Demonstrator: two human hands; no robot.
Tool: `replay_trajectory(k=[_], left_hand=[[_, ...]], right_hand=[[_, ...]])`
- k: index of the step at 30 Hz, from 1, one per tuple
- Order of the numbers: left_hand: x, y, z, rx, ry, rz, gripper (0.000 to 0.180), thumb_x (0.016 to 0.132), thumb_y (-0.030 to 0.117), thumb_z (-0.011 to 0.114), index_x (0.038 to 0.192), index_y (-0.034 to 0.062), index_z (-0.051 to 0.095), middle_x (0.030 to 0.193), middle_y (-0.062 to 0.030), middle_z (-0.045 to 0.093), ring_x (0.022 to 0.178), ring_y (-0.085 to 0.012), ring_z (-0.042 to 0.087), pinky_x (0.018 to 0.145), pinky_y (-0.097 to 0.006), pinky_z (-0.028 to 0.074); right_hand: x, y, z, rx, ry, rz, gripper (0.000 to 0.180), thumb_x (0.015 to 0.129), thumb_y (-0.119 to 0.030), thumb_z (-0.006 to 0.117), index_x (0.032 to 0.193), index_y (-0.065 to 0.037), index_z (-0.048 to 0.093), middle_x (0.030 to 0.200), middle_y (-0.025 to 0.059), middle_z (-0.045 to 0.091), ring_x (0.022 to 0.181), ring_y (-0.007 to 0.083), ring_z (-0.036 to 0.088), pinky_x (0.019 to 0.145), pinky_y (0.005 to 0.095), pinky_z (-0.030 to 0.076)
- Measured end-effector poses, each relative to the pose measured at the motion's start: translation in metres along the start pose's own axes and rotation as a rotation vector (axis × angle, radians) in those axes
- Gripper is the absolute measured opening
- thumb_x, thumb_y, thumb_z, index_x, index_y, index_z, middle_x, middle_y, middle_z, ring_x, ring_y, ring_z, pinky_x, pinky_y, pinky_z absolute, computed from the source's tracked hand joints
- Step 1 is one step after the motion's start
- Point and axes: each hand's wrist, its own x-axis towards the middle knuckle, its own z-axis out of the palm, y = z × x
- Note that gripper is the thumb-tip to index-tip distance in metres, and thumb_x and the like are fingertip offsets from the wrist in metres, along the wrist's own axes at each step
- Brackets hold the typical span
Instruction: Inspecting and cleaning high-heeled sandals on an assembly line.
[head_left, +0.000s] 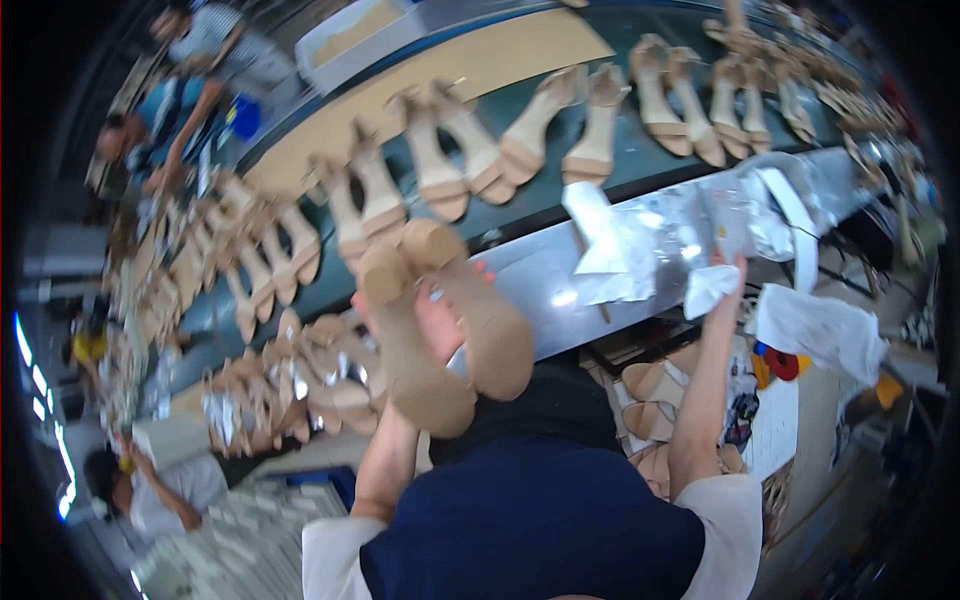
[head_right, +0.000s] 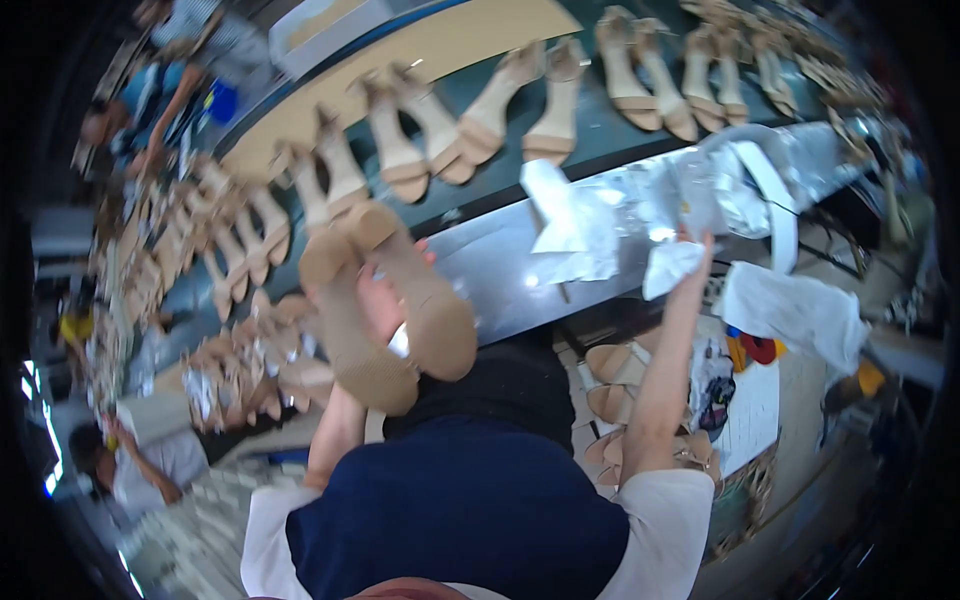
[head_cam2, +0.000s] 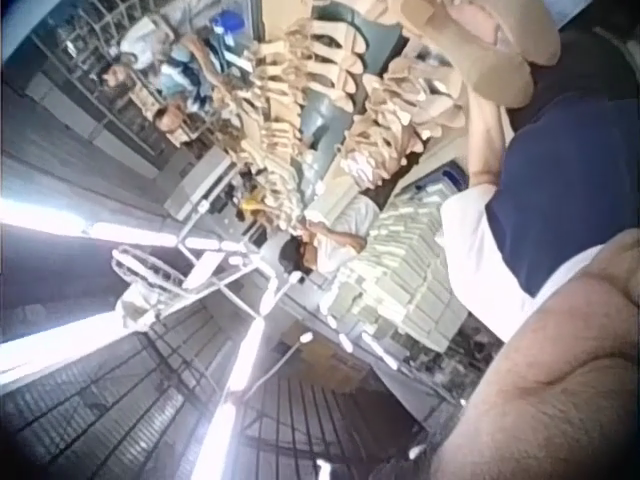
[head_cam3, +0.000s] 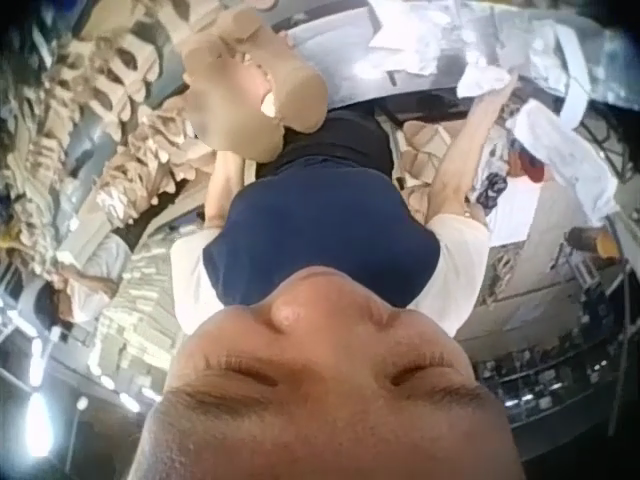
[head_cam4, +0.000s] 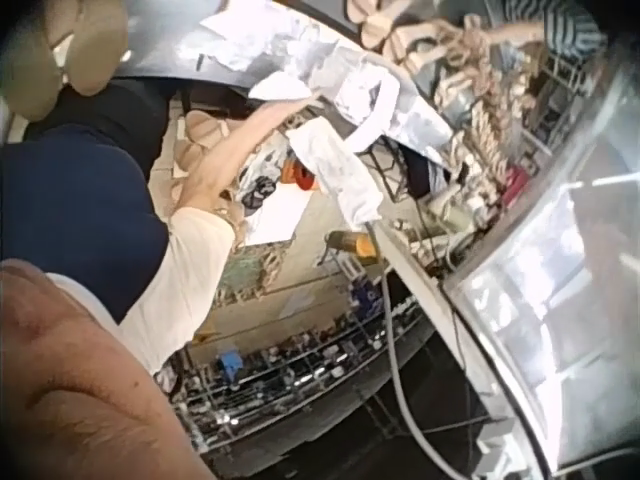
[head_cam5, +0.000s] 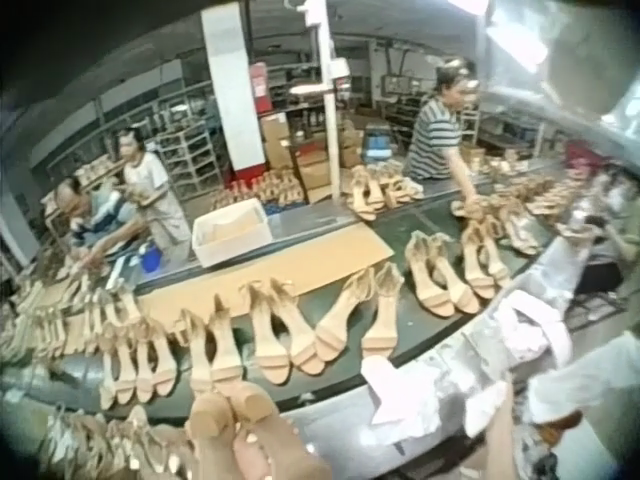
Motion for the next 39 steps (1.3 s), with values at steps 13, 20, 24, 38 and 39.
replay_trajectory(k=[13,20,24,38,39], left_hand=[[0.0,-0.009,0.013,-0.047,-0.228,0.079,0.116,0.058,0.084,0.053,0.143,0.0145,0.016,0.143,-0.0306,0.018,0.132,-0.0461,0.022,0.105,-0.061,0.022],[-0.003,-0.009,0.017,-0.014,-0.257,0.15,0.11,0.062,0.084,0.048,0.142,0.0146,0.02,0.139,-0.0274,0.028,0.131,-0.0431,0.025,0.107,-0.053,0.023],[-0.001,-0.015,0.018,-0.076,-0.239,0.186,0.108,0.063,0.082,0.049,0.142,0.0145,0.02,0.139,-0.0282,0.028,0.13,-0.0434,0.027,0.106,-0.053,0.024],[-0.016,-0.007,0.03,-0.13,-0.237,0.245,0.118,0.062,0.08,0.054,0.143,0.0054,0.011,0.142,-0.0327,0.016,0.132,-0.0459,0.022,0.108,-0.055,0.021],[-0.015,-0.008,0.03,-0.163,-0.232,0.249,0.117,0.062,0.081,0.053,0.143,0.0073,0.012,0.141,-0.0319,0.02,0.129,-0.0452,0.026,0.107,-0.054,0.023]], right_hand=[[-0.012,-0.038,0.088,-1.793,0.181,-1.166,0.037,0.078,-0.019,0.068,0.101,0.007,0.055,0.101,0.0269,0.058,0.093,0.0422,0.055,0.078,0.0439,0.044],[-0.239,0.091,0.221,-1.155,-1.182,-0.744,0.009,0.078,-0.002,0.061,0.086,0.001,0.057,0.099,0.0134,0.053,0.078,0.0245,0.058,0.063,0.0356,0.047],[-0.268,0.135,0.248,-1.25,-1.306,-0.745,0.017,0.072,0.005,0.058,0.089,0.004,0.058,0.103,0.0137,0.053,0.086,0.0283,0.058,0.068,0.0364,0.051],[-0.281,0.137,0.232,-1.34,-1.323,-0.733,0.022,0.068,0.006,0.058,0.09,0.004,0.059,0.098,0.0132,0.054,0.079,0.0272,0.06,0.061,0.0339,0.051],[-0.279,0.139,0.237,-1.332,-1.323,-0.738,0.022,0.068,0.007,0.058,0.09,0.004,0.059,0.098,0.0134,0.054,0.08,0.0274,0.06,0.061,0.034,0.051]])
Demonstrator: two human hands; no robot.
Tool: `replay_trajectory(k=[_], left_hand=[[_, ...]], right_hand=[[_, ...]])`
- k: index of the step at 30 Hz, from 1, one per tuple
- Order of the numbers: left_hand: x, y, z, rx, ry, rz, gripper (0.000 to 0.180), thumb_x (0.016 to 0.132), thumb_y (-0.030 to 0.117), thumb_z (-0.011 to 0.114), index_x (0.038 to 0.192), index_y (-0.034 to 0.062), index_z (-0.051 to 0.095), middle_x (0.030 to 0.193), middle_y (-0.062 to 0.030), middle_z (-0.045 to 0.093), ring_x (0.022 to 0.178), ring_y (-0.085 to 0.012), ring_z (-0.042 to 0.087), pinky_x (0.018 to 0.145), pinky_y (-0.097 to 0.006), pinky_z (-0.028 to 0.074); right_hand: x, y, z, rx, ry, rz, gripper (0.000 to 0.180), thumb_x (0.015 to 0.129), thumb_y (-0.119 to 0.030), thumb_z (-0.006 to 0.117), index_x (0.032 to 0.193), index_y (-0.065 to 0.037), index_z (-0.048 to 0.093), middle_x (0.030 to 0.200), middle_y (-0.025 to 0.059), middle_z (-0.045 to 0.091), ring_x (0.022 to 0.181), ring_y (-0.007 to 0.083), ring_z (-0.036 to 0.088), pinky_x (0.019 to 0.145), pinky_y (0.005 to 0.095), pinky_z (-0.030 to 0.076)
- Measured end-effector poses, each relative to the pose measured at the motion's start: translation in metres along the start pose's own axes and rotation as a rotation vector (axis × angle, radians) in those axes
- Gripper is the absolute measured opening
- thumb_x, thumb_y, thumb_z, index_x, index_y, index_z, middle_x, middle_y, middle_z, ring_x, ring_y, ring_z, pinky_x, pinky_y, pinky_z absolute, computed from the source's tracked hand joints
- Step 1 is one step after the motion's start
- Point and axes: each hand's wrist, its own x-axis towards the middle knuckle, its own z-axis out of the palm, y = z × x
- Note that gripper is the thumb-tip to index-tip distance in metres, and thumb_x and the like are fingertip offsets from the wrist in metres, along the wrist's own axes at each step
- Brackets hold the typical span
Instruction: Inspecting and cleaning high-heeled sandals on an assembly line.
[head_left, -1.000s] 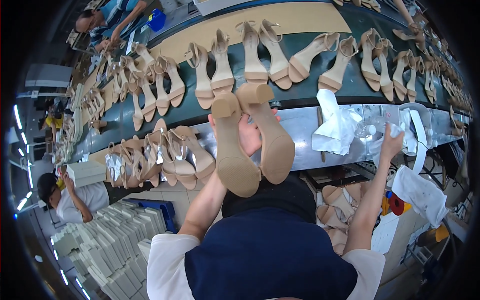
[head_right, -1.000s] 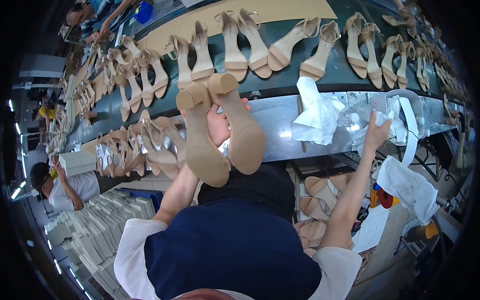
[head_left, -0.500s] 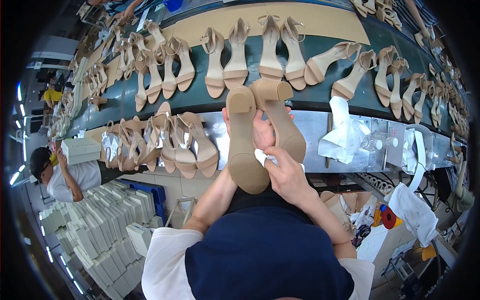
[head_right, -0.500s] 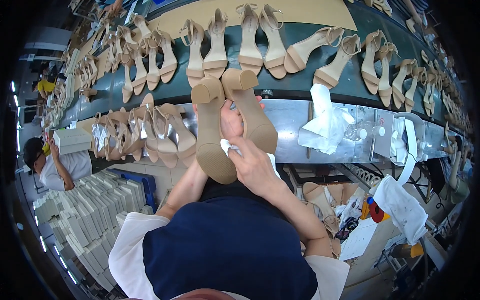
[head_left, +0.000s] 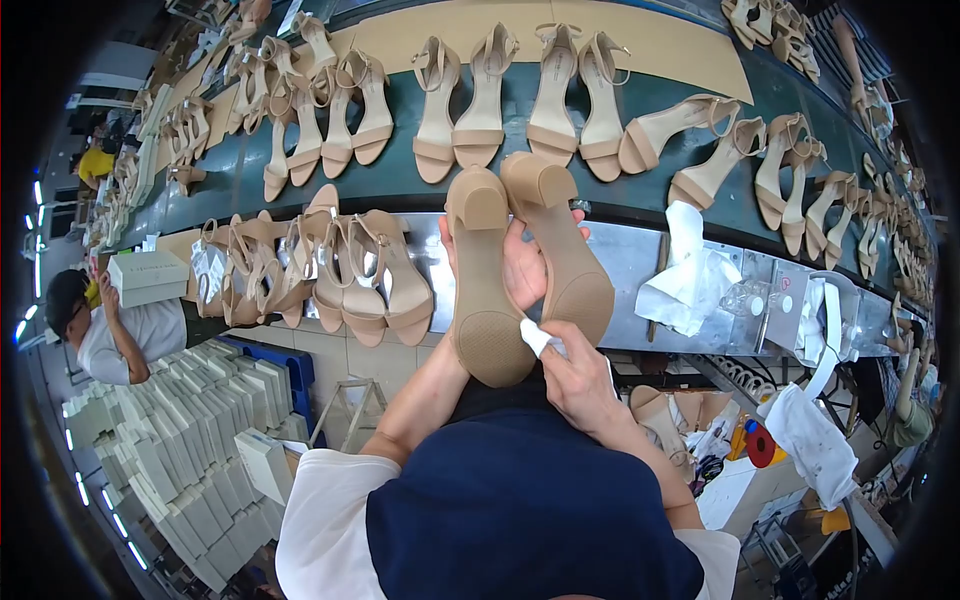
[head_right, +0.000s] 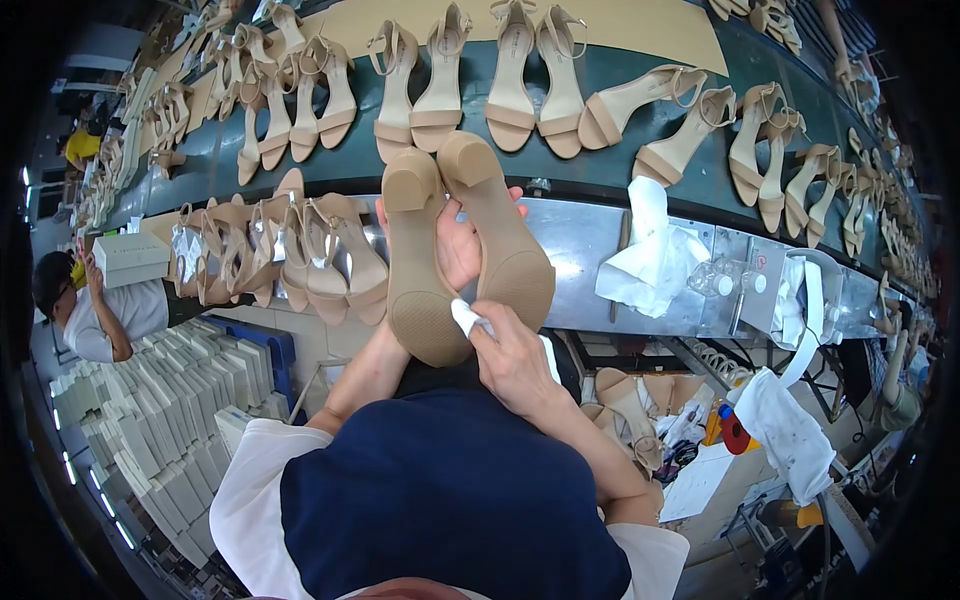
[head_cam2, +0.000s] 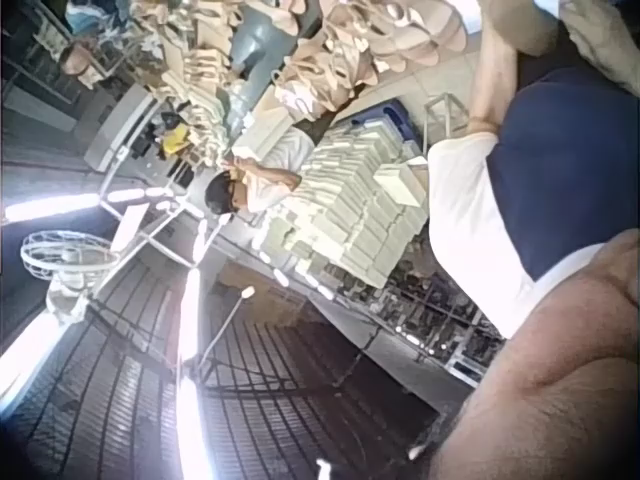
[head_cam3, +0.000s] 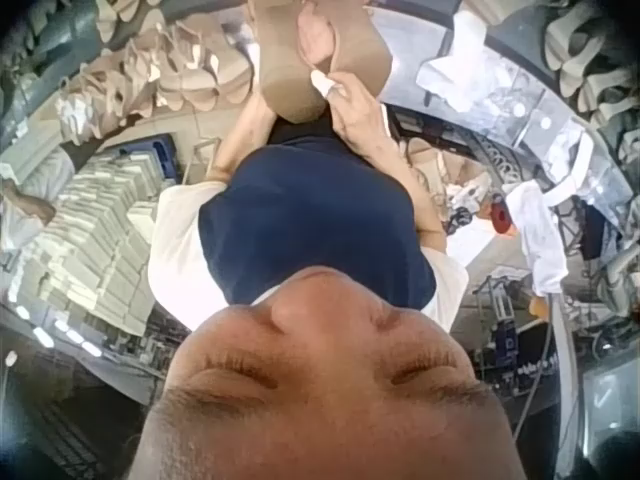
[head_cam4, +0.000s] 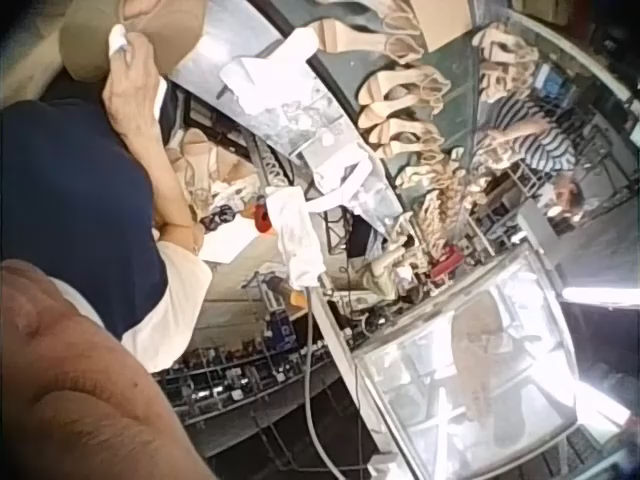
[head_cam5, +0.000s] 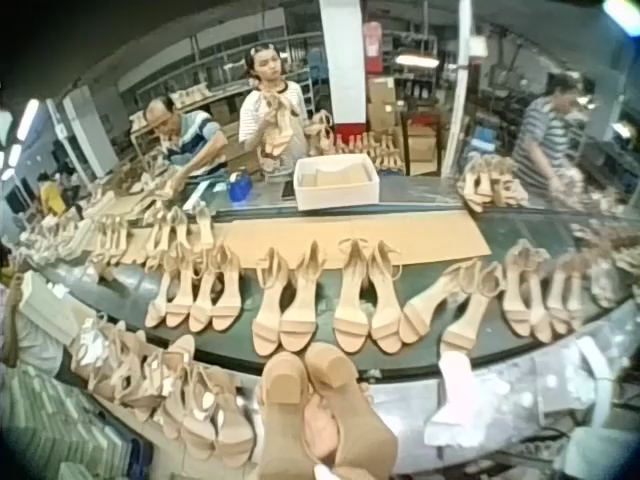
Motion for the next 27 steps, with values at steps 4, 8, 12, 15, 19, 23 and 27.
replay_trajectory(k=[4,8,12,15,19,23,27], left_hand=[[0.0,0.0,0.001,-0.014,0.007,0.009,0.116,0.062,0.082,0.051,0.143,0.0089,0.013,0.139,-0.0314,0.023,0.127,-0.0445,0.031,0.107,-0.053,0.025],[0.001,0.002,-0.001,-0.021,0.03,0.009,0.116,0.062,0.083,0.051,0.143,0.0085,0.013,0.139,-0.0314,0.023,0.127,-0.0445,0.031,0.107,-0.053,0.025],[0.0,0.002,-0.002,0.007,0.012,-0.015,0.116,0.061,0.083,0.05,0.142,0.0087,0.014,0.139,-0.0302,0.024,0.127,-0.0435,0.031,0.107,-0.053,0.025],[0.001,0.001,0.001,0.022,0.042,0.001,0.117,0.061,0.084,0.05,0.143,0.0088,0.013,0.139,-0.0291,0.025,0.127,-0.0429,0.031,0.106,-0.053,0.026],[0.004,-0.001,-0.005,-0.051,-0.022,-0.008,0.116,0.063,0.08,0.053,0.141,0.0038,0.014,0.141,-0.0327,0.017,0.132,-0.0451,0.021,0.107,-0.056,0.023],[-0.002,0.003,-0.003,-0.028,0.006,0.005,0.116,0.064,0.08,0.053,0.141,0.0031,0.014,0.142,-0.0317,0.017,0.132,-0.0452,0.022,0.108,-0.056,0.022],[0.006,0.0,-0.003,-0.026,0.006,0.007,0.114,0.066,0.08,0.048,0.142,0.0026,0.013,0.142,-0.0306,0.018,0.132,-0.0428,0.024,0.109,-0.053,0.021]], right_hand=[[0.003,0.0,0.001,0.009,-0.007,-0.006,0.023,0.068,0.008,0.057,0.091,0.005,0.059,0.099,0.014,0.054,0.081,0.0286,0.059,0.062,0.0342,0.051],[-0.001,0.001,-0.002,0.034,-0.036,0.027,0.024,0.068,0.009,0.057,0.092,0.005,0.058,0.1,0.0143,0.053,0.082,0.0289,0.059,0.063,0.0346,0.051],[0.001,0.0,0.001,0.034,-0.01,0.018,0.023,0.07,0.008,0.057,0.093,0.005,0.058,0.1,0.0143,0.053,0.082,0.0291,0.059,0.064,0.035,0.051],[-0.003,0.002,-0.003,0.059,-0.033,0.053,0.022,0.07,0.007,0.057,0.092,0.005,0.058,0.101,0.0147,0.053,0.083,0.0295,0.059,0.065,0.0355,0.051],[0.008,0.004,0.001,0.018,-0.032,0.046,0.019,0.071,0.006,0.057,0.09,0.004,0.057,0.102,0.0151,0.052,0.083,0.0302,0.059,0.065,0.0365,0.051],[-0.018,0.002,-0.016,-0.008,-0.183,0.107,0.016,0.071,0.006,0.056,0.086,0.005,0.057,0.099,0.0153,0.053,0.083,0.0304,0.059,0.066,0.0381,0.051],[0.015,0.008,-0.018,-0.046,0.012,-0.008,0.021,0.067,0.006,0.058,0.087,0.003,0.059,0.098,0.0142,0.053,0.083,0.0311,0.057,0.068,0.0382,0.049]])
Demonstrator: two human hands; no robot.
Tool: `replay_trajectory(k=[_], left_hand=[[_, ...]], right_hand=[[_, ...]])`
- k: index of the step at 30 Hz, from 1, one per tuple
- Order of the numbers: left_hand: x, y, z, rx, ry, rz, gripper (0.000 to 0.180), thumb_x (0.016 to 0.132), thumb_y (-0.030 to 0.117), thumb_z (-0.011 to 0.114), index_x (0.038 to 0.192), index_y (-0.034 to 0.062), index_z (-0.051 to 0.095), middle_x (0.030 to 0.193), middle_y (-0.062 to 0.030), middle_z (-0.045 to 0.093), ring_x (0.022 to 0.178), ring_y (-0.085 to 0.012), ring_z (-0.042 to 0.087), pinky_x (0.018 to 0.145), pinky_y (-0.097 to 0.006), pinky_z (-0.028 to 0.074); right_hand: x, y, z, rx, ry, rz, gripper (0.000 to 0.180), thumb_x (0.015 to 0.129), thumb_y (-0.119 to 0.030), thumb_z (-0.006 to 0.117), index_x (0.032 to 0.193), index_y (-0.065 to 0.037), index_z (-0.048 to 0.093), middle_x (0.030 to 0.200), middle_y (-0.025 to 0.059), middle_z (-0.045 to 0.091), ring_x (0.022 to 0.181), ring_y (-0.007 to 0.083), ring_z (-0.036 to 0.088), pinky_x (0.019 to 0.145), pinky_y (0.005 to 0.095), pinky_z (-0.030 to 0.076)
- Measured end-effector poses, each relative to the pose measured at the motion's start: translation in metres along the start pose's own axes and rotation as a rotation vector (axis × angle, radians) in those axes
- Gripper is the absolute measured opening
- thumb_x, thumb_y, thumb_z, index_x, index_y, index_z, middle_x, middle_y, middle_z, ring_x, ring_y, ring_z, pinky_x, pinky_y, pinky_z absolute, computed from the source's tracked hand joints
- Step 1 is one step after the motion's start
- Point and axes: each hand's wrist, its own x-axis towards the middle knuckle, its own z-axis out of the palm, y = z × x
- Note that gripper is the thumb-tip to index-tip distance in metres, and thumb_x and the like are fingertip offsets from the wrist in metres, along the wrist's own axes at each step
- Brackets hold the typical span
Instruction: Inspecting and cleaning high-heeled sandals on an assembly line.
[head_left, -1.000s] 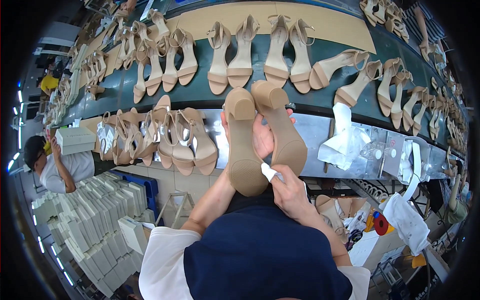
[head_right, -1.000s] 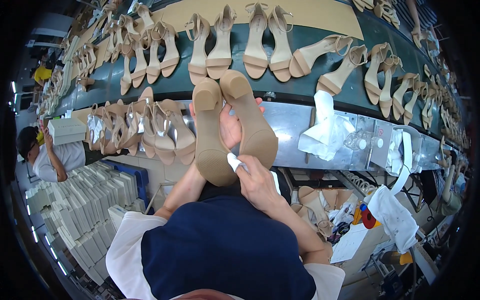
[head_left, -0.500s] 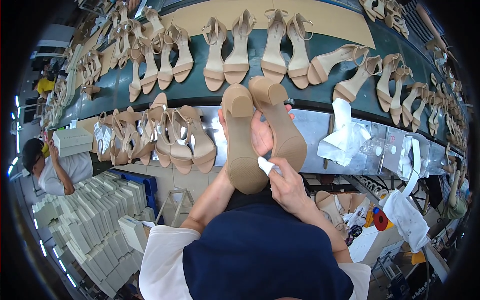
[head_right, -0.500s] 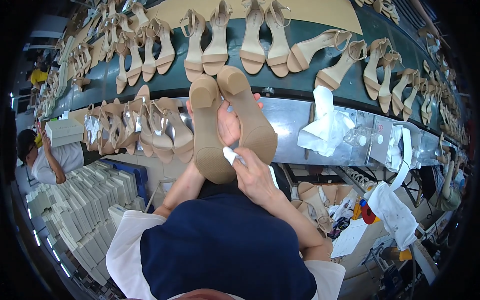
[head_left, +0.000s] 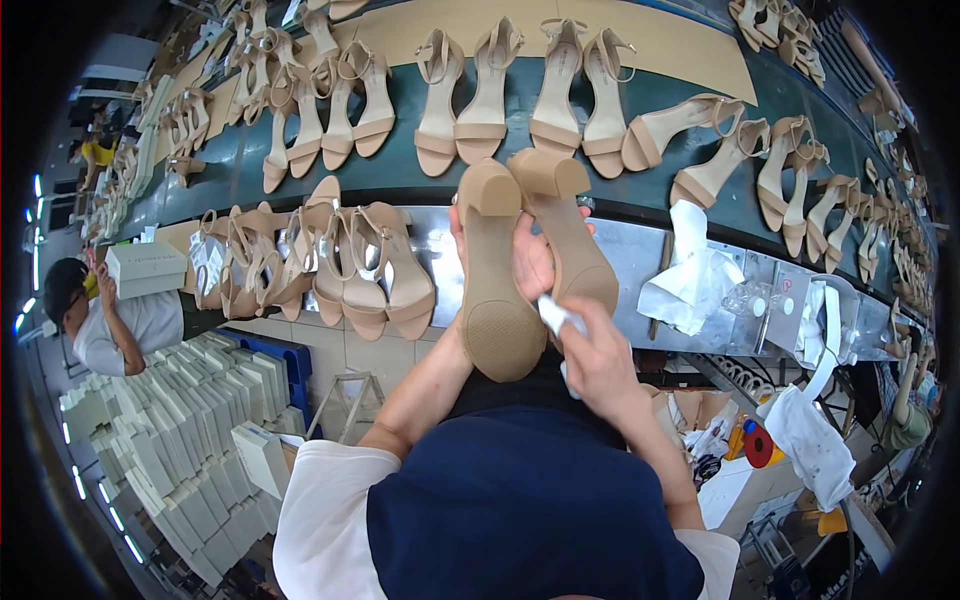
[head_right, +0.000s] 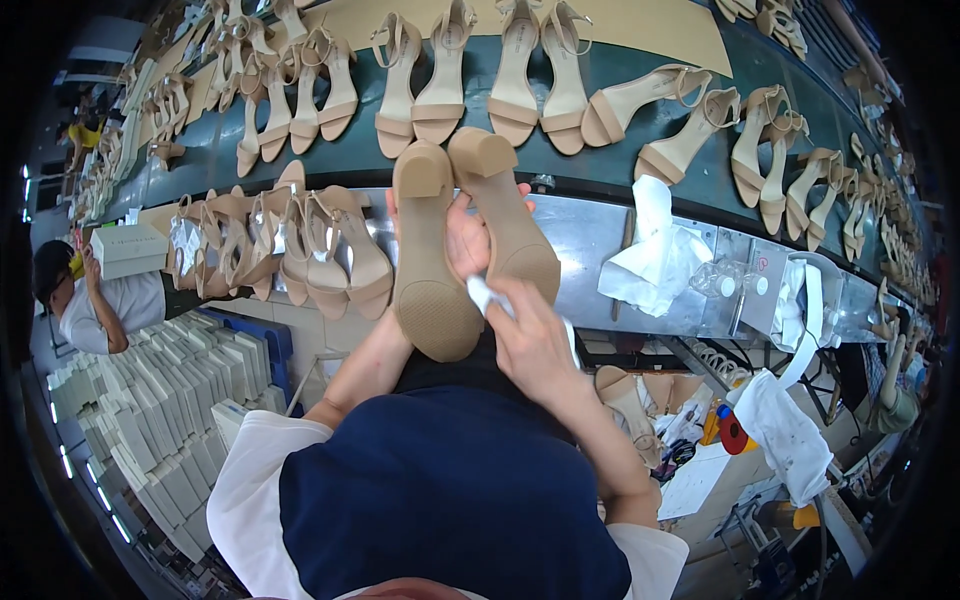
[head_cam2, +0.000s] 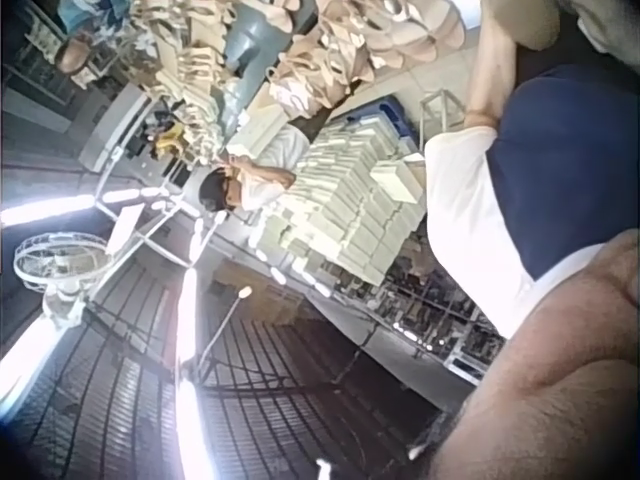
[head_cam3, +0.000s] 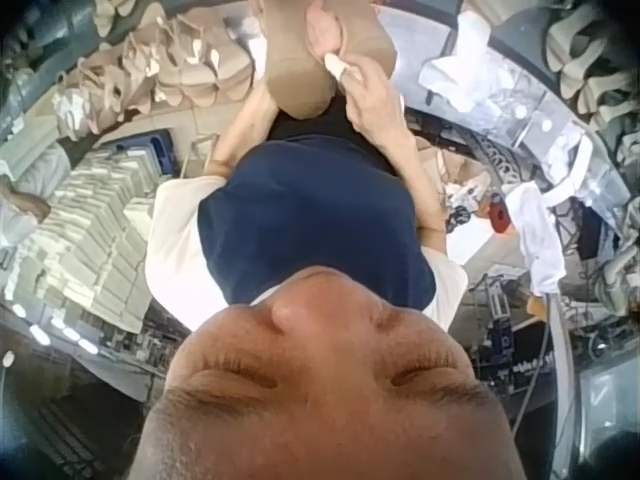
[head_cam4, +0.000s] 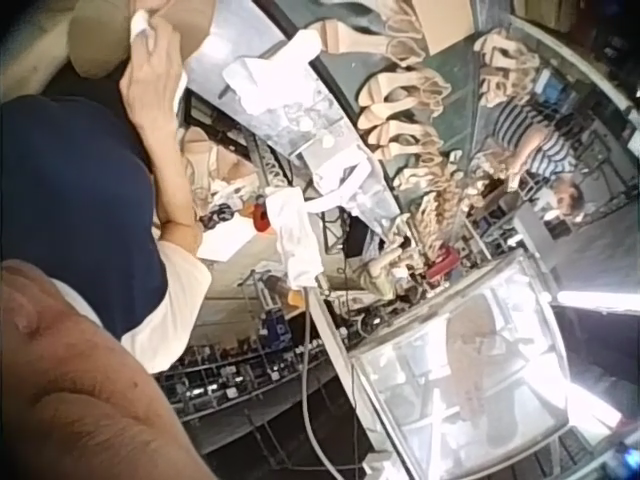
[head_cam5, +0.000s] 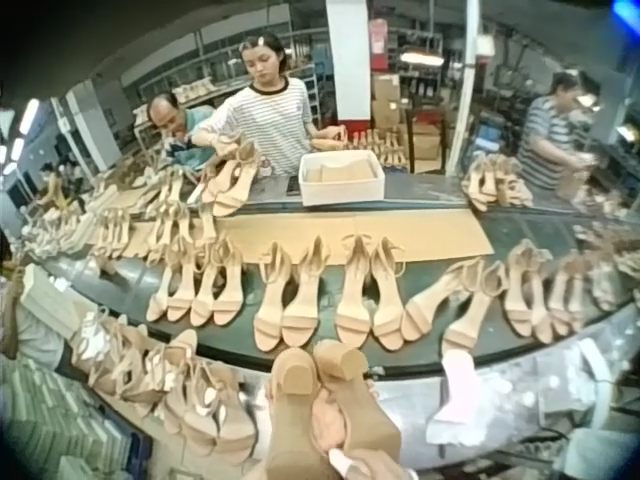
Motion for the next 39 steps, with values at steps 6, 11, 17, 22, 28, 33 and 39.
replay_trajectory(k=[6,11,17,22,28,33,39], left_hand=[[0.001,0.005,-0.025,0.033,-0.012,-0.032,0.113,0.068,0.081,0.043,0.142,0.0021,0.012,0.14,-0.0305,0.023,0.131,-0.0418,0.027,0.109,-0.05,0.022],[0.0,0.004,-0.034,0.108,0.02,-0.009,0.117,0.065,0.085,0.038,0.143,0.0033,0.011,0.139,-0.0322,0.023,0.129,-0.0432,0.029,0.107,-0.052,0.024],[0.004,-0.001,-0.037,0.145,-0.04,-0.021,0.113,0.065,0.085,0.038,0.143,0.0067,0.015,0.139,-0.0318,0.024,0.127,-0.0433,0.031,0.106,-0.052,0.025],[-0.001,-0.004,-0.02,0.052,0.023,0.058,0.096,0.075,0.079,0.031,0.139,0.0071,0.027,0.126,-0.0266,0.042,0.116,-0.0419,0.042,0.099,-0.052,0.034],[0.009,-0.003,-0.03,0.104,-0.057,-0.03,0.096,0.074,0.079,0.034,0.139,0.0076,0.026,0.127,-0.0272,0.039,0.116,-0.041,0.042,0.1,-0.053,0.032],[0.015,0.004,-0.027,0.012,0.006,-0.018,0.1,0.07,0.078,0.042,0.137,0.0057,0.026,0.13,-0.0283,0.036,0.118,-0.0425,0.04,0.103,-0.054,0.03],[0.024,0.027,-0.024,0.068,-0.038,0.073,0.106,0.065,0.077,0.051,0.138,0.0056,0.024,0.136,-0.0306,0.03,0.124,-0.0428,0.035,0.107,-0.053,0.024]], right_hand=[[0.008,0.01,0.024,-0.031,-0.121,-0.235,0.023,0.059,0.005,0.057,0.081,-0.001,0.059,0.102,0.0111,0.055,0.092,0.0295,0.051,0.077,0.039,0.047],[0.018,0.016,0.031,-0.011,-0.123,-0.264,0.024,0.06,0.004,0.058,0.084,0.0,0.062,0.101,0.0116,0.055,0.092,0.0304,0.051,0.079,0.0398,0.047],[0.062,0.004,0.04,-0.075,0.0,-0.201,0.025,0.062,0.003,0.058,0.087,0.001,0.061,0.098,0.0133,0.053,0.095,0.0326,0.049,0.081,0.042,0.045],[0.02,-0.003,0.035,0.033,-0.049,-0.252,0.027,0.063,0.004,0.057,0.09,0.002,0.062,0.1,0.0127,0.053,0.095,0.0316,0.05,0.083,0.0411,0.044],[0.058,0.006,0.042,-0.049,-0.002,-0.16,0.026,0.063,0.002,0.057,0.088,0.001,0.062,0.103,0.009,0.054,0.096,0.0277,0.05,0.082,0.0418,0.043],[0.013,0.006,0.042,0.043,-0.117,-0.408,0.017,0.065,-0.004,0.06,0.081,-0.002,0.062,0.103,0.0039,0.055,0.094,0.0245,0.051,0.077,0.036,0.042],[-0.011,0.033,0.027,0.095,-0.203,-0.345,0.024,0.057,-0.004,0.062,0.081,-0.008,0.062,0.102,0.0028,0.056,0.096,0.0243,0.051,0.073,0.0352,0.043]])
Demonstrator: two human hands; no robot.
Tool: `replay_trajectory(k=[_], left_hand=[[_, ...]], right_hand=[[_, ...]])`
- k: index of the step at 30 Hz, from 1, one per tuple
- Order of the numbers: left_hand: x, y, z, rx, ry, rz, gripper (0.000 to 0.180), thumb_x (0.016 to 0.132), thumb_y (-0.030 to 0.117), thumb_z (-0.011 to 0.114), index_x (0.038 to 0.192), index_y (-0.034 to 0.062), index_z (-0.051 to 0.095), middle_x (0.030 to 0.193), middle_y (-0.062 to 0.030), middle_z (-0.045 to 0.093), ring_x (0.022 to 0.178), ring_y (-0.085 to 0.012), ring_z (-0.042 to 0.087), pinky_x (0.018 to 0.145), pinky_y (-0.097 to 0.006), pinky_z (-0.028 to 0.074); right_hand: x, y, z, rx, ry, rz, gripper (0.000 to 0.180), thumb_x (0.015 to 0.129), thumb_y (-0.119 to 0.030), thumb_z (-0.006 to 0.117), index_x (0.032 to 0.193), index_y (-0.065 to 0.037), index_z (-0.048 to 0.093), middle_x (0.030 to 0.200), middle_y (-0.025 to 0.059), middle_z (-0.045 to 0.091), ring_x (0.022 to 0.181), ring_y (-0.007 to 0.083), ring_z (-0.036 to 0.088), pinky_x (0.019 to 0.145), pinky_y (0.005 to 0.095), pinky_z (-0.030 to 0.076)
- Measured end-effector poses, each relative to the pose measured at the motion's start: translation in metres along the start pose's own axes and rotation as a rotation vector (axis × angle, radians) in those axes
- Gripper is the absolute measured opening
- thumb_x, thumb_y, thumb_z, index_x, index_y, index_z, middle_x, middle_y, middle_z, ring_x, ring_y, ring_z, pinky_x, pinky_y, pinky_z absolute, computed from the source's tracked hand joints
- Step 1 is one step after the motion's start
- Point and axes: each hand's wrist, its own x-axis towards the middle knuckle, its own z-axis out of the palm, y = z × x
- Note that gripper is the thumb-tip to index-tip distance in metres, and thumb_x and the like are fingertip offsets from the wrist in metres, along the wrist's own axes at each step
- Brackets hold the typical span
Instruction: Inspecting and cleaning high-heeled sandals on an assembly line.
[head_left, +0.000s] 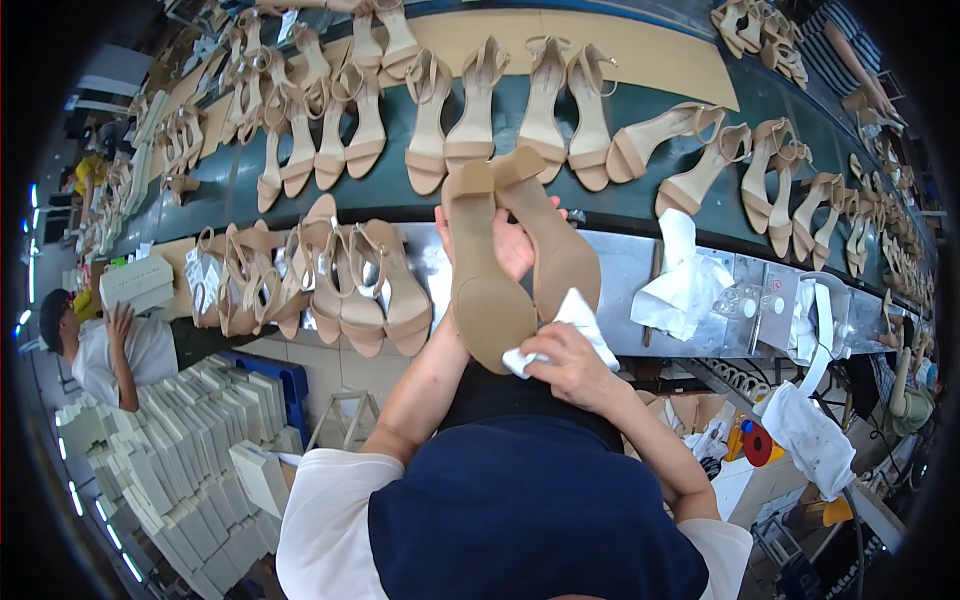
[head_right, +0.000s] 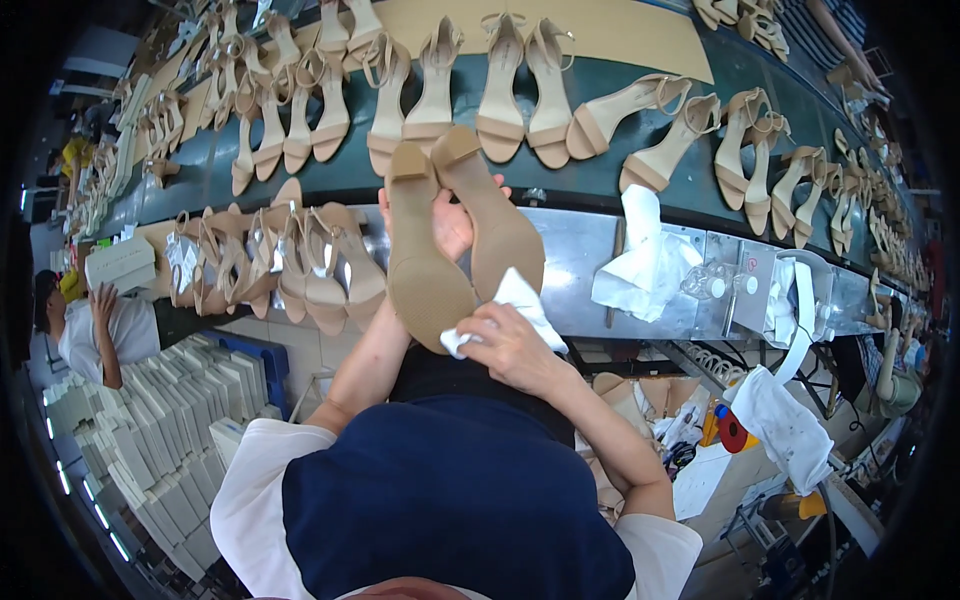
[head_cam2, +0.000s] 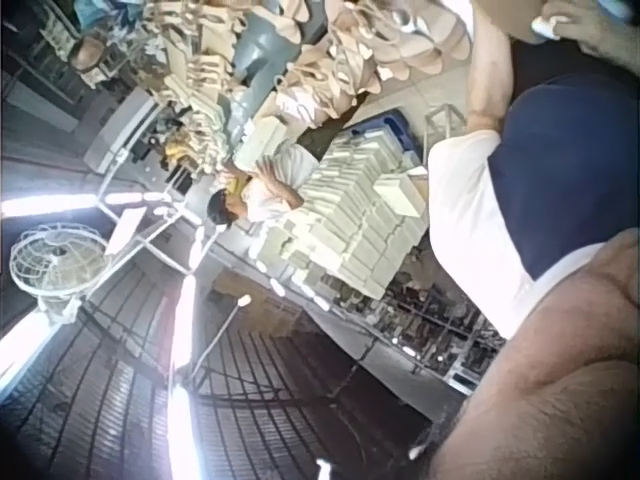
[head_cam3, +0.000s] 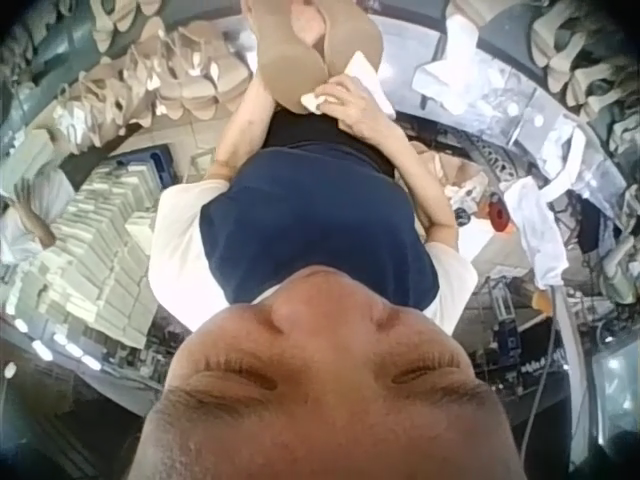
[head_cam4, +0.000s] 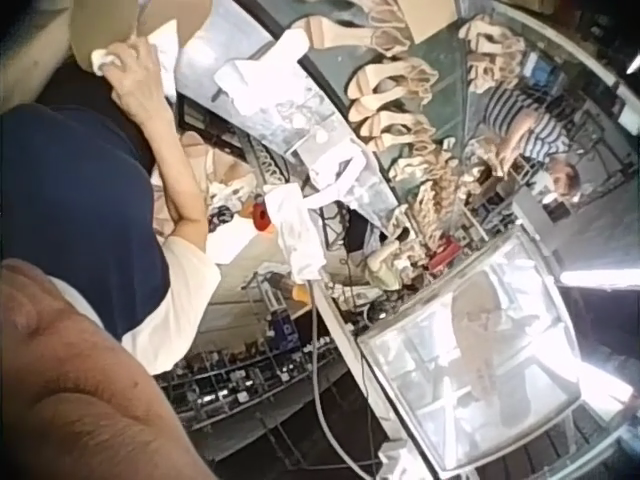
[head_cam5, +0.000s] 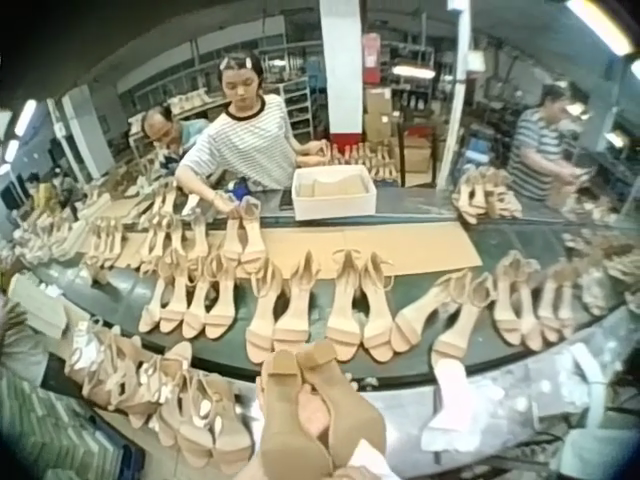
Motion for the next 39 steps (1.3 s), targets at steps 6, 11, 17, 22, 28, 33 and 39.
replay_trajectory(k=[6,11,17,22,28,33,39], left_hand=[[-0.004,-0.005,0.033,0.094,-0.078,0.02,0.113,0.061,0.08,0.052,0.139,0.0044,0.024,0.137,-0.0281,0.03,0.125,-0.0416,0.035,0.108,-0.052,0.024],[-0.02,0.008,0.055,0.175,-0.251,-0.153,0.125,0.051,0.072,0.07,0.139,-0.0003,0.021,0.138,-0.0225,0.033,0.127,-0.0372,0.035,0.104,-0.049,0.033],[-0.017,0.011,0.078,0.553,-0.31,-0.34,0.126,0.04,0.048,0.085,0.138,-0.0032,0.024,0.139,-0.0211,0.032,0.129,-0.0315,0.035,0.107,-0.043,0.032],[-0.022,0.028,0.018,0.503,-0.353,-0.418,0.121,0.041,0.04,0.085,0.137,-0.0043,0.025,0.135,-0.0204,0.036,0.126,-0.0302,0.039,0.105,-0.04,0.033],[-0.036,0.042,-0.056,0.402,-0.395,-0.557,0.115,0.043,0.029,0.084,0.136,-0.0059,0.026,0.13,-0.0193,0.043,0.122,-0.0282,0.044,0.103,-0.037,0.035],[-0.037,0.043,-0.049,0.434,-0.334,-0.561,0.108,0.039,0.007,0.079,0.134,-0.0075,0.03,0.123,-0.0167,0.051,0.115,-0.0263,0.05,0.099,-0.033,0.037],[-0.044,0.037,-0.045,0.437,-0.286,-0.527,0.102,0.039,0.008,0.076,0.132,-0.0054,0.036,0.125,-0.0156,0.049,0.118,-0.026,0.048,0.102,-0.033,0.033]], right_hand=[[-0.013,-0.004,-0.018,-0.064,0.054,0.128,0.027,0.055,0.002,0.059,0.08,-0.008,0.061,0.094,0.0056,0.058,0.089,0.0258,0.054,0.075,0.0369,0.045],[-0.047,0.003,-0.094,-0.294,0.637,0.716,0.018,0.073,0.006,0.05,0.091,0.002,0.053,0.09,0.0169,0.058,0.084,0.034,0.057,0.075,0.0384,0.045],[-0.092,0.059,-0.135,-0.716,0.55,1.075,0.027,0.073,0.004,0.056,0.099,0.002,0.049,0.097,0.0185,0.057,0.093,0.0367,0.054,0.08,0.041,0.043],[-0.053,0.041,-0.115,-0.36,0.419,0.784,0.049,0.072,-0.008,0.07,0.118,0.0,0.052,0.123,0.0195,0.051,0.118,0.0328,0.046,0.097,0.0371,0.039],[0.031,-0.019,-0.071,0.307,0.32,0.543,0.076,0.07,-0.023,0.077,0.131,0.003,0.041,0.123,0.0179,0.047,0.116,0.0287,0.047,0.097,0.0362,0.039],[0.014,-0.002,-0.059,0.816,0.451,0.642,0.078,0.072,-0.021,0.076,0.135,0.0,0.036,0.126,0.0122,0.042,0.119,0.0239,0.044,0.097,0.0385,0.041],[0.017,-0.006,-0.059,0.585,0.297,0.56,0.072,0.071,-0.016,0.077,0.13,0.002,0.04,0.119,0.0072,0.046,0.114,0.0195,0.045,0.096,0.0326,0.038]])
